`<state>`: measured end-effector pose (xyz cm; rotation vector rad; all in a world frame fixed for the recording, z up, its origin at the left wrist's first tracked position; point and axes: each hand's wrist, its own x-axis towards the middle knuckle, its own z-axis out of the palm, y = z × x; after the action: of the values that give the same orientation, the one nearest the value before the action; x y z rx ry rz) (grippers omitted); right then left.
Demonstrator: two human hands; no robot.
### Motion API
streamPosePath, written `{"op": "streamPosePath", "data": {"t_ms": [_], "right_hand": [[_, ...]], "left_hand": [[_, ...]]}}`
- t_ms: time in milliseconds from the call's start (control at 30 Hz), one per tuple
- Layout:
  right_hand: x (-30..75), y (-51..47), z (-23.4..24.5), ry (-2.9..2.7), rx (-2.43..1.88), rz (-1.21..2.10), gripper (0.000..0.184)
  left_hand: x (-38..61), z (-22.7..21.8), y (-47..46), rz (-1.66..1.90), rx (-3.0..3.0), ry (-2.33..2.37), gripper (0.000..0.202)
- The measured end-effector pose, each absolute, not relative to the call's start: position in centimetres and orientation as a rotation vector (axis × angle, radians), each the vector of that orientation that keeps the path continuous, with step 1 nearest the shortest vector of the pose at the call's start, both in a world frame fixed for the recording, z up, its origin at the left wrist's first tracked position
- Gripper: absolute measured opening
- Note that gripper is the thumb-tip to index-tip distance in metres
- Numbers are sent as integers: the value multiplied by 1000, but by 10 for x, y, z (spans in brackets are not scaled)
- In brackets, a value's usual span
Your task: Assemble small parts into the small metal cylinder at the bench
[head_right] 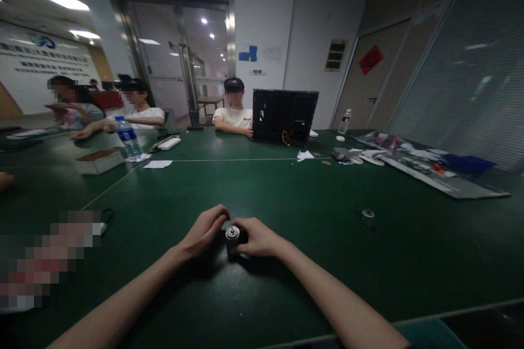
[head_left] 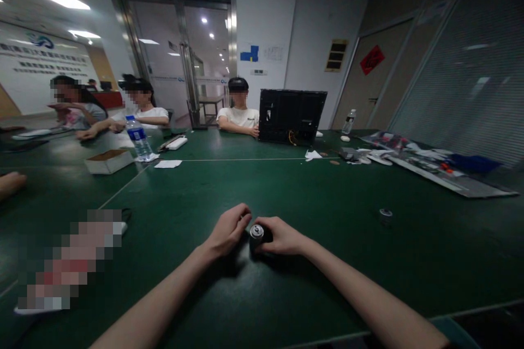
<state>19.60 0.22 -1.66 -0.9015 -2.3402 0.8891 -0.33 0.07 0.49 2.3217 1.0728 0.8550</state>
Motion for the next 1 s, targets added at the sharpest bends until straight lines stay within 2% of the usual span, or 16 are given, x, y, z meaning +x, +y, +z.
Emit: {"op": "streamPosePath", "data": {"t_ms": [433, 533, 733, 833, 1000], "right_hand": [[184, 2, -20, -2322, -965, 691, 34], [189, 2, -15, -2298, -948, 770, 45], [194, 0, -9, -2276, -901, 829, 86], [192, -1, -11, -2310, -876, 787, 87], [189, -2, -13, -2287, -852, 751, 78]], "left_hand": [[-7, 6, -3, 752, 2602, 1092, 28], [-8, 4, 0, 768, 2543, 1129, 26], [-10, -2, 7, 816, 2377, 1190, 25], [-10, -4, 10, 817, 2299, 1213, 27], [-7, -6, 10, 807, 2149, 1176, 31]]}}
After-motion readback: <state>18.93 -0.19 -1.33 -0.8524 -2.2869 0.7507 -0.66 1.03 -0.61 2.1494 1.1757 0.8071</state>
